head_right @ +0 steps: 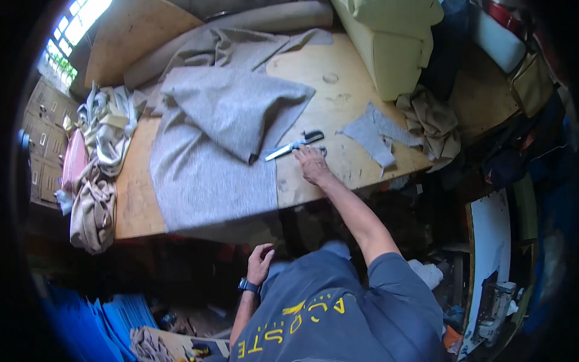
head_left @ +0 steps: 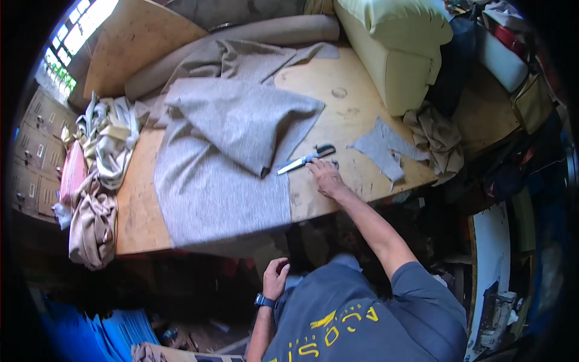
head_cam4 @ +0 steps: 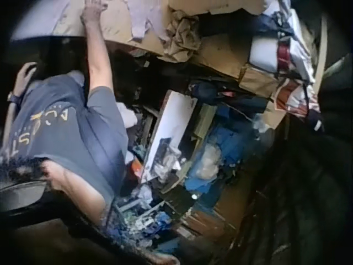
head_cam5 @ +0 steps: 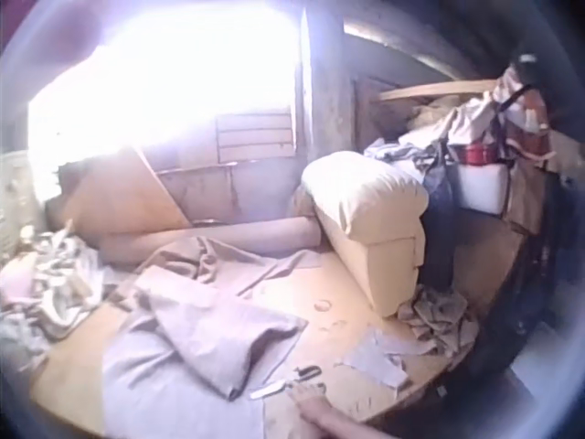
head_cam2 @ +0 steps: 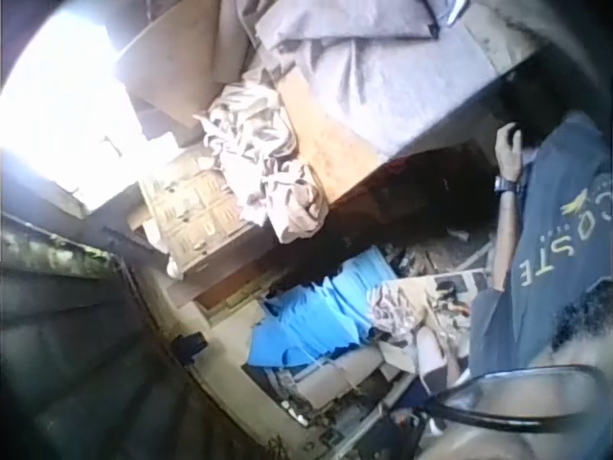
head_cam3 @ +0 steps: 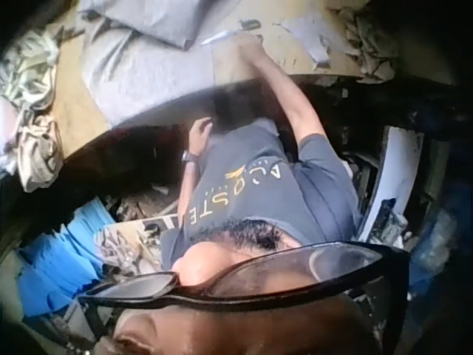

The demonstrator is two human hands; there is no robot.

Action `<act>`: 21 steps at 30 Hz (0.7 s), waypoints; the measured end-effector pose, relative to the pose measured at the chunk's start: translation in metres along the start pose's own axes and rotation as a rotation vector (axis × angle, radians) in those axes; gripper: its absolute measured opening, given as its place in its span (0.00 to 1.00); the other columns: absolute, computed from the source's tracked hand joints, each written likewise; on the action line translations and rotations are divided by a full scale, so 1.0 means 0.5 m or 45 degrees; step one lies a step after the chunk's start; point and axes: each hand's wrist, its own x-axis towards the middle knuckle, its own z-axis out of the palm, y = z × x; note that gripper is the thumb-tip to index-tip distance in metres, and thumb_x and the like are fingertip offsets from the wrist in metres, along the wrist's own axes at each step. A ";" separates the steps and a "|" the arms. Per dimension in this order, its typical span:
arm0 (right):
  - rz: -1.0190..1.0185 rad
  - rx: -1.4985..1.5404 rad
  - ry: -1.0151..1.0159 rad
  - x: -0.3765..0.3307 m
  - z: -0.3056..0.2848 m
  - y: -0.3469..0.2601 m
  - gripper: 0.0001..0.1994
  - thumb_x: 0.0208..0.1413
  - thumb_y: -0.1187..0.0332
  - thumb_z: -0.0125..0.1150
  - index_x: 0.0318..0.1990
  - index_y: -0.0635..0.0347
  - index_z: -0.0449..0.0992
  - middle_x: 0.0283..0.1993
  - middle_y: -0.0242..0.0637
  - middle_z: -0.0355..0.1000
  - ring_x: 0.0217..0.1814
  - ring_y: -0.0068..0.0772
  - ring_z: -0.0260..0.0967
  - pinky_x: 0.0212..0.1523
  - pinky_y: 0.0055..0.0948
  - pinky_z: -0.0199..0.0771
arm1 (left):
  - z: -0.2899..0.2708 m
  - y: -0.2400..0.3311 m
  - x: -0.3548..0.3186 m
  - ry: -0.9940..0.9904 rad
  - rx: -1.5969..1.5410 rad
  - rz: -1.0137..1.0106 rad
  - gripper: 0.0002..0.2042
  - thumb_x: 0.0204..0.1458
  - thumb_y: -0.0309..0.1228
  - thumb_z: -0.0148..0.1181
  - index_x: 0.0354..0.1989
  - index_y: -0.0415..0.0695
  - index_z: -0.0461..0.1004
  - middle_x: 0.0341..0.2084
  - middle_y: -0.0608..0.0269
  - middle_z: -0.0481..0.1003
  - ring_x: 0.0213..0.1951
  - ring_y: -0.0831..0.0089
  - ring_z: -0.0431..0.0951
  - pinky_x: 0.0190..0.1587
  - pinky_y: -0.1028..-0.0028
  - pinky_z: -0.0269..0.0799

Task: The person cuts a large piece of light gray woven fabric into smaller rectangular sections using a pair of shears. They repeatedly smooth the fabric on a wooden workbench, make straight cuts, and fold the material to align edges for subsequent cuts.

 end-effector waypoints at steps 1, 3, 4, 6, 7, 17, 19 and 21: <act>-0.032 -0.117 0.016 0.048 0.022 0.009 0.16 0.48 0.74 0.57 0.47 0.55 0.77 0.49 0.41 0.72 0.59 0.47 0.66 0.57 0.46 0.68 | -0.022 0.002 0.029 0.028 0.012 0.045 0.12 0.58 0.27 0.61 0.49 0.38 0.76 0.44 0.57 0.78 0.45 0.68 0.80 0.50 0.70 0.75; -0.063 -0.224 -0.121 0.115 0.040 0.023 0.15 0.46 0.73 0.58 0.45 0.55 0.77 0.49 0.41 0.72 0.59 0.46 0.66 0.57 0.46 0.68 | -0.072 0.019 0.062 0.110 0.029 0.056 0.12 0.58 0.26 0.61 0.49 0.38 0.76 0.42 0.58 0.78 0.46 0.71 0.79 0.51 0.72 0.75; -0.062 -0.216 -0.263 0.131 0.040 0.036 0.15 0.45 0.73 0.58 0.44 0.55 0.77 0.49 0.42 0.72 0.59 0.46 0.66 0.57 0.46 0.67 | -0.096 0.011 0.078 0.169 0.026 0.067 0.11 0.58 0.25 0.61 0.49 0.38 0.76 0.42 0.58 0.78 0.46 0.71 0.79 0.51 0.72 0.75; -0.027 -0.170 -0.432 0.141 0.039 0.077 0.14 0.44 0.72 0.58 0.42 0.55 0.76 0.47 0.43 0.72 0.56 0.47 0.66 0.56 0.45 0.66 | -0.139 0.000 0.105 0.282 0.004 0.081 0.11 0.58 0.26 0.61 0.48 0.38 0.76 0.42 0.58 0.78 0.45 0.72 0.79 0.50 0.72 0.75; 0.004 -0.128 -0.461 0.133 0.039 0.108 0.13 0.44 0.71 0.58 0.40 0.55 0.76 0.45 0.44 0.72 0.54 0.48 0.67 0.55 0.45 0.67 | -0.163 -0.013 0.117 0.358 0.014 0.068 0.11 0.58 0.26 0.61 0.48 0.38 0.77 0.42 0.58 0.78 0.45 0.71 0.79 0.50 0.72 0.74; 1.135 1.178 -0.866 0.285 0.110 -0.028 0.37 0.48 0.31 0.63 0.39 0.64 0.78 0.33 0.42 0.77 0.28 0.37 0.74 0.36 0.41 0.76 | -0.233 -0.015 0.219 0.878 0.451 -0.103 0.17 0.52 0.27 0.62 0.50 0.37 0.74 0.49 0.48 0.73 0.54 0.50 0.72 0.60 0.57 0.65; 1.345 1.423 -0.993 0.412 0.098 -0.131 0.31 0.56 0.47 0.66 0.48 0.74 0.74 0.39 0.44 0.78 0.36 0.40 0.76 0.43 0.36 0.77 | -0.219 0.001 0.256 0.832 0.492 -0.073 0.19 0.51 0.27 0.62 0.52 0.38 0.73 0.54 0.46 0.71 0.59 0.48 0.68 0.64 0.55 0.61; 0.777 1.266 -0.370 0.436 0.285 -0.029 0.27 0.58 0.54 0.63 0.53 0.73 0.73 0.48 0.49 0.75 0.51 0.45 0.74 0.56 0.40 0.72 | -0.166 0.028 0.320 0.735 0.486 -0.055 0.21 0.51 0.26 0.62 0.55 0.38 0.72 0.58 0.45 0.69 0.61 0.48 0.67 0.65 0.55 0.60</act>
